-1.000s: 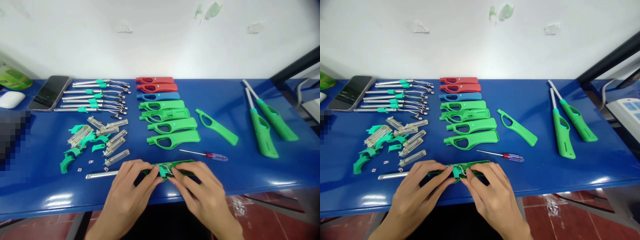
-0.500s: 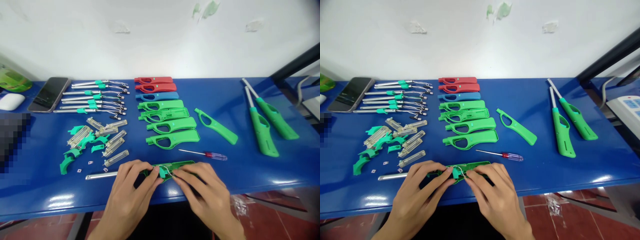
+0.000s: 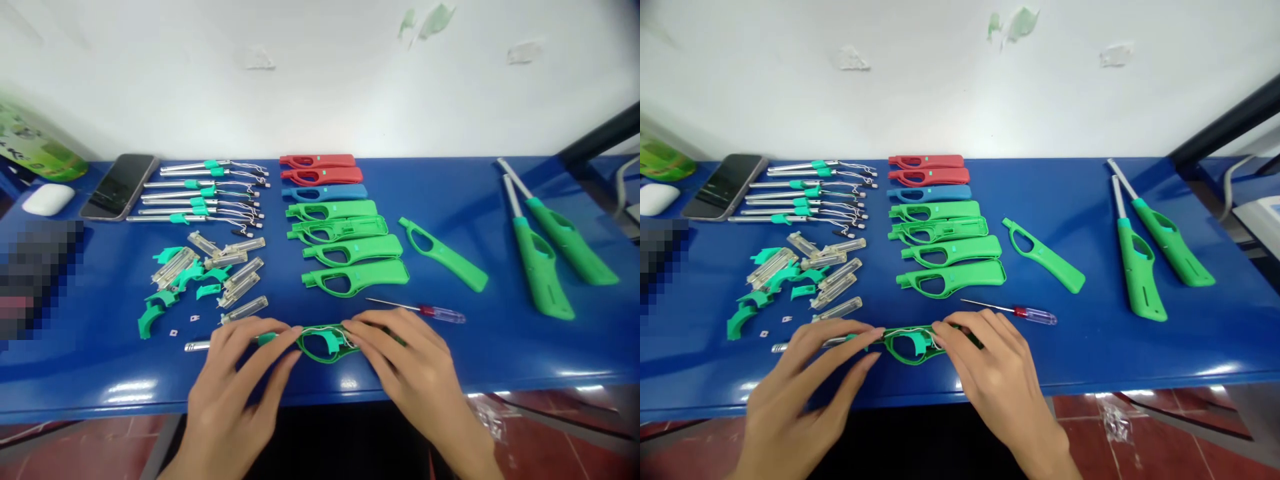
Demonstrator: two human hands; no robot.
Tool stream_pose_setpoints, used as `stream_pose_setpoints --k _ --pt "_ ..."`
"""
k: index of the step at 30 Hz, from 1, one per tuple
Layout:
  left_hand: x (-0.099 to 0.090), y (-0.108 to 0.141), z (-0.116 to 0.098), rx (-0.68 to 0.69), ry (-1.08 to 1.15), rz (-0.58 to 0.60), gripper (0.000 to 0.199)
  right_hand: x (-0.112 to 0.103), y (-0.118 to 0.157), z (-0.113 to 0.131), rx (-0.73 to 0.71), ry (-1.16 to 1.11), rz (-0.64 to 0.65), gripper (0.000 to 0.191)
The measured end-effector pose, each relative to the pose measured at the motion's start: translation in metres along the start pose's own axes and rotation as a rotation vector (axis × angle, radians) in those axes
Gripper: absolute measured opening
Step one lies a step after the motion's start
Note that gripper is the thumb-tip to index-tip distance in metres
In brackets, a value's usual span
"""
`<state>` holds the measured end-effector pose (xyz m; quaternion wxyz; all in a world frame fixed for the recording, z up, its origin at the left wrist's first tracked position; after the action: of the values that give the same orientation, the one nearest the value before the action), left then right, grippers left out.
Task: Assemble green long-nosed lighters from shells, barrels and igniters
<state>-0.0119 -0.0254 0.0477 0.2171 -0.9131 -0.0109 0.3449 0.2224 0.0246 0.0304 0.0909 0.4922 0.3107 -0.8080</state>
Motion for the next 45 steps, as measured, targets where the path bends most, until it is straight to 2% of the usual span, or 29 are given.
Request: stream_pose_setpoints --k 4,11,21,23,28,34,38,41,45 --pt "-0.008 0.004 0.009 -0.009 -0.049 0.007 0.027 0.0 0.001 -0.001 -0.005 -0.007 -0.008 0.022" --pt "-0.001 0.007 0.015 -0.01 -0.01 -0.003 0.029 0.002 0.001 -0.002 0.009 -0.009 -0.012 0.024" --pt "0.001 0.009 0.014 -0.032 0.005 0.006 0.03 0.003 0.003 0.001 -0.012 0.096 -0.016 0.022" --pt "0.001 0.01 0.015 -0.034 -0.012 0.036 0.034 0.004 0.003 0.001 -0.012 0.097 -0.01 0.021" --pt "0.002 0.012 0.02 -0.027 -0.05 0.157 0.063 0.004 0.003 0.0 -0.003 0.082 0.004 0.019" --pt "0.003 0.016 0.021 -0.053 -0.052 0.226 0.074 -0.001 0.002 -0.002 -0.002 0.024 0.003 0.028" --pt "0.005 0.017 0.022 -0.055 -0.051 0.226 0.073 0.0 0.002 -0.004 -0.021 0.067 0.005 0.036" --pt "0.005 0.018 0.023 -0.045 -0.045 0.205 0.068 0.002 0.001 -0.006 -0.046 0.099 0.009 0.032" --pt "0.004 0.017 0.023 -0.039 -0.037 0.181 0.063 -0.003 -0.011 -0.005 -0.161 0.209 0.023 0.027"
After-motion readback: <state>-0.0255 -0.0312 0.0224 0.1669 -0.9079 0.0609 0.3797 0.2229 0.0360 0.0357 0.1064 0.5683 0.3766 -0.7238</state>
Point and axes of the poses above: each hand's wrist, its own y-axis away from the middle knuckle, its own x-axis out of the palm, z = x × y, the point moved 1 cm from there along -y, towards the middle knuckle, and after that the axes turned 12 degrees about y, right-handed, at the moved point
